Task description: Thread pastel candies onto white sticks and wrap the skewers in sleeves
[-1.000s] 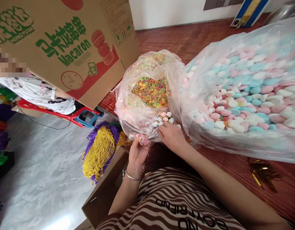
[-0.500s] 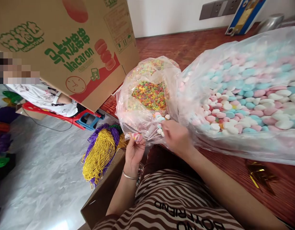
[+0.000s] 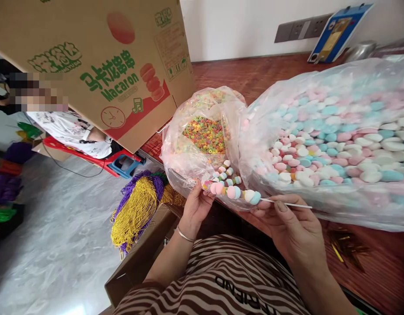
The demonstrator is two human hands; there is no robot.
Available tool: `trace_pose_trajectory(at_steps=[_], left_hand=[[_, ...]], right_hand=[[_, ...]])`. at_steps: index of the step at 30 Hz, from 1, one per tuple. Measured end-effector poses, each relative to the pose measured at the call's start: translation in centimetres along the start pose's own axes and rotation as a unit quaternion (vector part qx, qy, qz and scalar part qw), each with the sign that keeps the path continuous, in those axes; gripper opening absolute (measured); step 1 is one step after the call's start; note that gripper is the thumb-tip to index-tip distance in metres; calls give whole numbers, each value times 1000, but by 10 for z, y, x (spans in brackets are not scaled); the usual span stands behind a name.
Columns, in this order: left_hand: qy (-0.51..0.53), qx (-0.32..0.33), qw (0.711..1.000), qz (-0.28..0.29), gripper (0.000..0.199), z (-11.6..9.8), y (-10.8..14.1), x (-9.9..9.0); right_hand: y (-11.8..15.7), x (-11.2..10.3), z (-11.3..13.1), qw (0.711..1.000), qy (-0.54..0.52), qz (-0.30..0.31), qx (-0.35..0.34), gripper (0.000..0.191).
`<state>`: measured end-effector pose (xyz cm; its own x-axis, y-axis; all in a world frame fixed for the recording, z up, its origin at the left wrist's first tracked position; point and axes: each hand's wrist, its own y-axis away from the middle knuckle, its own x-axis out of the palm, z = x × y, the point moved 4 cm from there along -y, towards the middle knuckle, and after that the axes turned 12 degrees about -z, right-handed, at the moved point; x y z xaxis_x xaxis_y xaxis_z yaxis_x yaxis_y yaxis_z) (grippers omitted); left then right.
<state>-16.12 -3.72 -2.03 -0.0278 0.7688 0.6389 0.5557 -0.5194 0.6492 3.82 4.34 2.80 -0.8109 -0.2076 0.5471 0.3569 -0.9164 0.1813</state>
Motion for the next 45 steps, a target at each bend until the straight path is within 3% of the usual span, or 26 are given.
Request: trace_pose_trajectory(at_steps=[4, 8, 13, 16, 20, 25, 28, 31, 33, 35, 37, 39, 41, 43, 45], left_hand=[[-10, 6, 1000, 9, 21, 4, 5, 3], [-22, 21, 999, 25, 23, 6, 6, 5], [-57, 60, 997, 2, 26, 5, 4, 5], [-54, 73, 996, -3, 23, 5, 3, 6], [-49, 80, 996, 8, 17, 7, 4, 7], [-62, 82, 994, 42, 23, 11, 9, 14], [-86, 83, 991, 62, 24, 16, 11, 20], [-92, 78, 990, 71, 24, 20, 11, 23], [-99, 75, 989, 78, 23, 22, 11, 24], [-113, 73, 987, 84, 22, 23, 12, 24], [-130, 71, 984, 95, 21, 25, 15, 25], [-139, 73, 981, 116, 21, 25, 17, 27], [-135, 78, 978, 138, 22, 25, 19, 30], [-131, 82, 976, 153, 23, 25, 20, 33], [-134, 82, 975, 156, 24, 25, 20, 34]], right_hand=[[5, -6, 2, 1000, 15, 0, -25, 10], [11, -15, 10, 991, 94, 24, -90, 6], [20, -18, 27, 935, 238, 72, -253, 19], [25, -17, 31, 908, 286, 80, -297, 25], [29, -22, 29, 917, 290, 36, -271, 20], [30, -33, 13, 954, 243, -35, -171, 13], [30, -37, 6, 969, 212, -27, -126, 15], [29, -38, 8, 965, 238, 4, -108, 21], [28, -38, 13, 947, 300, 33, -110, 25], [27, -37, 19, 911, 378, 56, -154, 27], [30, -35, 26, 848, 461, 51, -257, 23], [35, -32, 31, 768, 524, 29, -368, 19], [40, -28, 31, 719, 547, 28, -429, 18], [44, -25, 29, 731, 530, 53, -427, 19], [43, -24, 26, 778, 499, 68, -376, 24]])
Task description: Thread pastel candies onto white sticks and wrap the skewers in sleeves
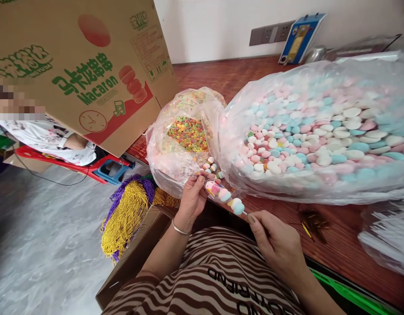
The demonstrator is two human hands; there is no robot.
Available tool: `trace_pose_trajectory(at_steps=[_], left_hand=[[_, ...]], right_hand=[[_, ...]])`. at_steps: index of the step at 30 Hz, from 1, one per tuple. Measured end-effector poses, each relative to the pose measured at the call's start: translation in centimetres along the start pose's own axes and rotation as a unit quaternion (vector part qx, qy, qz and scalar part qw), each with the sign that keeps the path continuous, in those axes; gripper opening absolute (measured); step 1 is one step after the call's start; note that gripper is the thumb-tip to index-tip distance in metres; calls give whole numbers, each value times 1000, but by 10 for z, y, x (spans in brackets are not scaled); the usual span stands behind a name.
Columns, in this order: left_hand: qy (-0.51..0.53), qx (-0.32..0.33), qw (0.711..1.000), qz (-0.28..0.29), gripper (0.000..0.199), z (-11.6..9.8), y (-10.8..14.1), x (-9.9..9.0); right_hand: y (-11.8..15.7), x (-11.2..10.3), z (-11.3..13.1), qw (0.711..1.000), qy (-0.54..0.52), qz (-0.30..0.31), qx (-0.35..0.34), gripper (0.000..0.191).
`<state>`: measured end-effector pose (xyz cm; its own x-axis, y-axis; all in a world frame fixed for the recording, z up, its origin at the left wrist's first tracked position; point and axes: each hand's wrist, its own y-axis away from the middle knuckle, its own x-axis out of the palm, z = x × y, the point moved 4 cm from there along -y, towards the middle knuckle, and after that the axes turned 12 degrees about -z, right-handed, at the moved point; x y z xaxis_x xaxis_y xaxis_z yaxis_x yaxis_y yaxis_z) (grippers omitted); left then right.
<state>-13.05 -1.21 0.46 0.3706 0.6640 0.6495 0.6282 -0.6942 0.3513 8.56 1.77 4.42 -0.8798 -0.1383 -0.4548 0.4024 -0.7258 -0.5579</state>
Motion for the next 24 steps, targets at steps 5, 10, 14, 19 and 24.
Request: trace_pose_trajectory(at_steps=[5, 10, 14, 19, 24], left_hand=[[-2, -22, 1000, -11, 19, 1, 4, 6], [50, -47, 998, 4, 7, 1, 12, 24], [67, -70, 995, -26, 16, 2, 14, 33], [69, -83, 993, -42, 13, 7, 12, 35], [60, -90, 989, -102, 25, 14, 9, 36]], right_hand=[[6, 8, -16, 967, -116, 41, 223, 40], [19, 24, -28, 904, -232, 67, 353, 42], [17, 25, -23, 919, -226, 27, 323, 38], [15, 24, -18, 939, -201, 16, 278, 29], [16, 22, -11, 995, -72, -34, 58, 10]])
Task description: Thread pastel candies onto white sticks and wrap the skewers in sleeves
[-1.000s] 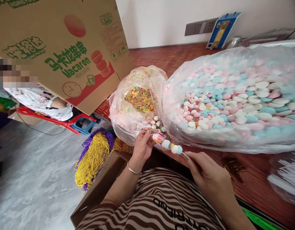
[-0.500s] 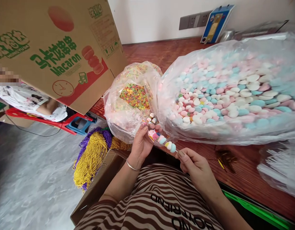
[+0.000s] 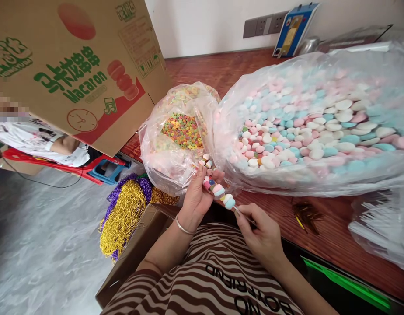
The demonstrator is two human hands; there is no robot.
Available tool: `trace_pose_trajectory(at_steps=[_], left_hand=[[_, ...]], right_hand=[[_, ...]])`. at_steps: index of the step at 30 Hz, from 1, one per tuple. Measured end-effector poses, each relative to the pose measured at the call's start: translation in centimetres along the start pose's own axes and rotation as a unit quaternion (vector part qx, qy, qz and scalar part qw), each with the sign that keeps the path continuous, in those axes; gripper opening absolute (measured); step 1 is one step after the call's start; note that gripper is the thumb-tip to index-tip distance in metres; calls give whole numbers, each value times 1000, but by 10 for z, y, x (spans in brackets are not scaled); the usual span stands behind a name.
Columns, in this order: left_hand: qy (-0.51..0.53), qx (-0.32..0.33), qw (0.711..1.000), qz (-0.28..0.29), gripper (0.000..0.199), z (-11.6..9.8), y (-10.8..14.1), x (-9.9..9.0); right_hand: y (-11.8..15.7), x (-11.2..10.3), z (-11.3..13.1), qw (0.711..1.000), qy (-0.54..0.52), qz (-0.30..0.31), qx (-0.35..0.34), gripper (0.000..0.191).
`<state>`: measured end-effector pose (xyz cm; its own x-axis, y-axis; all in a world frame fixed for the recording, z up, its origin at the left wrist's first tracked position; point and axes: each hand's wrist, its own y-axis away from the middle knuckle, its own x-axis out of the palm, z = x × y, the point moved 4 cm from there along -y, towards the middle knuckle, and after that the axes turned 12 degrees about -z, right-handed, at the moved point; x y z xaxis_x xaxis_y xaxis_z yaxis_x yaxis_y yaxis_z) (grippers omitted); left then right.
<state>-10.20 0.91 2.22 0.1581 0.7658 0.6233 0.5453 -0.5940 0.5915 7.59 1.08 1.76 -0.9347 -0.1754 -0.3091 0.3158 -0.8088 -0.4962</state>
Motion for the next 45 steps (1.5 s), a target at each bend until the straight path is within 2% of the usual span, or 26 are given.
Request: trace_pose_trajectory(at_steps=[1, 3, 5, 7, 10, 12, 15, 18, 21, 23, 25, 28, 31, 32, 34, 35, 37, 39, 41, 43, 45], left_hand=[[-2, -4, 1000, -10, 23, 1, 0, 1], [-5, -7, 1000, -22, 18, 4, 1, 3], [-8, -6, 1000, -26, 15, 9, 2, 4], [-17, -4, 999, -31, 17, 14, 3, 5], [-29, -19, 999, -31, 26, 21, 6, 4], [-31, -38, 999, -2, 30, 23, 8, 4], [-47, -65, 992, 93, 48, 20, 12, 6], [-83, -66, 975, 197, 73, 13, 13, 6], [-113, -51, 957, 261, 93, 8, 9, 6], [-109, -33, 954, 277, 100, 4, 4, 7], [-85, -1, 958, 272, 98, -2, -1, 9], [-37, 48, 968, 242, 81, -11, -7, 13], [8, 43, 978, 203, 46, -13, -8, 16], [23, 32, 981, 189, 34, -11, -8, 18], [44, 9, 988, 150, 13, -6, -7, 22], [47, 2, 991, 123, 6, -3, -7, 23], [38, -6, 997, 62, 11, 3, -8, 24], [20, -8, 1000, 11, 16, 7, -8, 24], [9, -8, 1000, -11, 18, 8, -8, 24], [9, -11, 1000, -8, 19, 7, -7, 25], [16, -18, 1000, 6, 21, 6, -5, 26]], right_hand=[[1, 0, 3, 996, 42, -13, -73, 11], [5, 1, 8, 969, 130, -34, -208, 14], [8, 4, 10, 934, 197, -35, -297, 17], [10, 6, 11, 914, 221, -28, -339, 19], [11, 5, 10, 916, 202, -52, -342, 20], [9, 2, 8, 938, 166, -72, -296, 20], [4, -3, 0, 985, 64, -62, -151, 15], [0, -6, -8, 998, -44, -41, -3, 11], [-2, -6, -18, 985, -131, -27, 110, 11], [1, -3, -26, 967, -181, -9, 180, 14], [6, 1, -35, 945, -220, 8, 242, 18], [13, 7, -44, 912, -273, 24, 306, 24], [14, 10, -41, 892, -306, 44, 330, 28], [13, 10, -37, 896, -300, 53, 323, 28], [8, 6, -29, 933, -235, 49, 267, 24], [5, 2, -23, 960, -180, 35, 210, 20], [-1, -5, -10, 998, -49, -10, 42, 11], [-2, -7, 3, 987, 64, -53, -138, 11], [0, -5, 8, 957, 135, -67, -247, 15], [-1, -4, 7, 945, 165, -60, -276, 15], [-2, -5, 5, 955, 150, -49, -250, 13]])
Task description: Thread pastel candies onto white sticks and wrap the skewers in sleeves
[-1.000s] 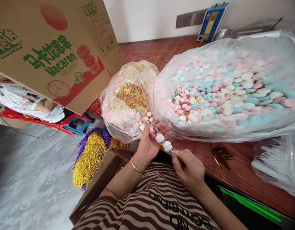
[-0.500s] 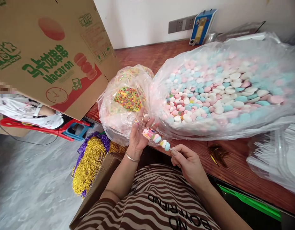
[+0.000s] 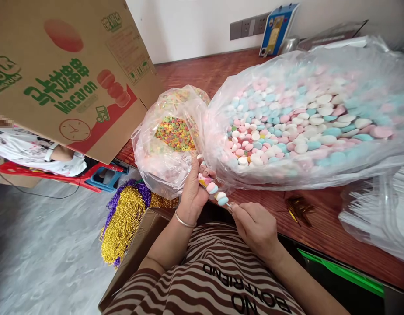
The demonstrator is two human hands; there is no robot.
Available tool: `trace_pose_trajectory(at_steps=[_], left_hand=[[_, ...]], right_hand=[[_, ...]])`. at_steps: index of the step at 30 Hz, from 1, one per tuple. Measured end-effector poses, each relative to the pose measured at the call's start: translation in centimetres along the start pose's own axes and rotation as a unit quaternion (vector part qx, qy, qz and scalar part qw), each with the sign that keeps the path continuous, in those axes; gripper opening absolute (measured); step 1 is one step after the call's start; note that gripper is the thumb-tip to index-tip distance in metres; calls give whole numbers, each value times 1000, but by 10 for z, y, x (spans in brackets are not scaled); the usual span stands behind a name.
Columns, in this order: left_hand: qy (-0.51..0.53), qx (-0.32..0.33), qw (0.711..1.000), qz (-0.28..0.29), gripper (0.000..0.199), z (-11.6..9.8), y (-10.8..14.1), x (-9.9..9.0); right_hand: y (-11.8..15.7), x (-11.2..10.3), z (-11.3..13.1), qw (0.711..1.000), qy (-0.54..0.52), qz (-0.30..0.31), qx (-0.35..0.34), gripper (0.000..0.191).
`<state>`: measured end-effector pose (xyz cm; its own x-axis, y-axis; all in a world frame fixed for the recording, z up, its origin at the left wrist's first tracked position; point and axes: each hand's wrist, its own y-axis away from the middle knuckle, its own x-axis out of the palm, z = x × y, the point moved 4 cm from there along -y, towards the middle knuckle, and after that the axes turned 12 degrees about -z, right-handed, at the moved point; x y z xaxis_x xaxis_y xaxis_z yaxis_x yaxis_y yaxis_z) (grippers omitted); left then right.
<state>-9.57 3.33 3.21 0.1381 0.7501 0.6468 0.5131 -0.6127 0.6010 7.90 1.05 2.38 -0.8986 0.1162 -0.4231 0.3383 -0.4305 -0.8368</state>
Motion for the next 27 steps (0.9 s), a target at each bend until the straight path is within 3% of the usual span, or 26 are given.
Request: trace_pose_trajectory(at_steps=[2, 4, 5, 7, 9, 10, 11, 13, 14, 15, 16, 18, 20, 21, 23, 25, 27], left_hand=[[9, -10, 1000, 23, 25, 1, 2, 2], [13, -17, 999, 47, 27, 2, 4, 4], [14, -19, 998, 58, 28, 3, 5, 4], [14, -26, 997, 78, 28, 5, 6, 5], [21, -41, 995, 93, 30, 6, 5, 4], [26, -49, 994, 98, 31, 6, 5, 4], [30, -55, 993, 99, 33, 6, 5, 3], [31, -59, 994, 91, 34, 6, 4, 3], [26, -59, 994, 85, 33, 6, 5, 3], [17, -58, 995, 79, 32, 7, 5, 3], [9, -56, 996, 75, 31, 7, 5, 3], [-9, -51, 996, 66, 29, 8, 5, 4], [-31, -41, 998, 48, 29, 8, 5, 3], [-43, -37, 998, 36, 29, 8, 4, 3], [-64, -31, 997, 15, 31, 7, 2, 1], [-72, -29, 997, 1, 33, 6, 1, 0], [-72, -34, 997, -4, 34, 5, 0, -1]], right_hand=[[1, 0, -5, 993, -62, 13, 96, 11], [6, 2, -12, 950, -159, 39, 268, 14], [10, 5, -14, 903, -219, 57, 365, 18], [20, 14, -14, 768, -346, 93, 531, 30], [26, 21, -9, 624, -454, 112, 626, 37], [27, 23, -7, 567, -491, 115, 651, 38], [27, 24, -5, 526, -516, 116, 666, 38], [27, 26, -2, 488, -539, 123, 675, 37], [27, 27, -2, 490, -539, 127, 673, 36], [27, 27, -2, 512, -529, 129, 665, 36], [27, 27, -4, 557, -504, 130, 647, 36], [25, 25, -9, 711, -404, 122, 562, 35], [21, 19, -11, 875, -249, 102, 402, 29], [20, 17, -10, 932, -169, 90, 309, 25], [22, 14, -6, 986, -42, 75, 143, 23], [27, 14, -4, 996, 28, 74, 35, 26], [28, 14, -4, 995, 56, 76, -8, 29]])
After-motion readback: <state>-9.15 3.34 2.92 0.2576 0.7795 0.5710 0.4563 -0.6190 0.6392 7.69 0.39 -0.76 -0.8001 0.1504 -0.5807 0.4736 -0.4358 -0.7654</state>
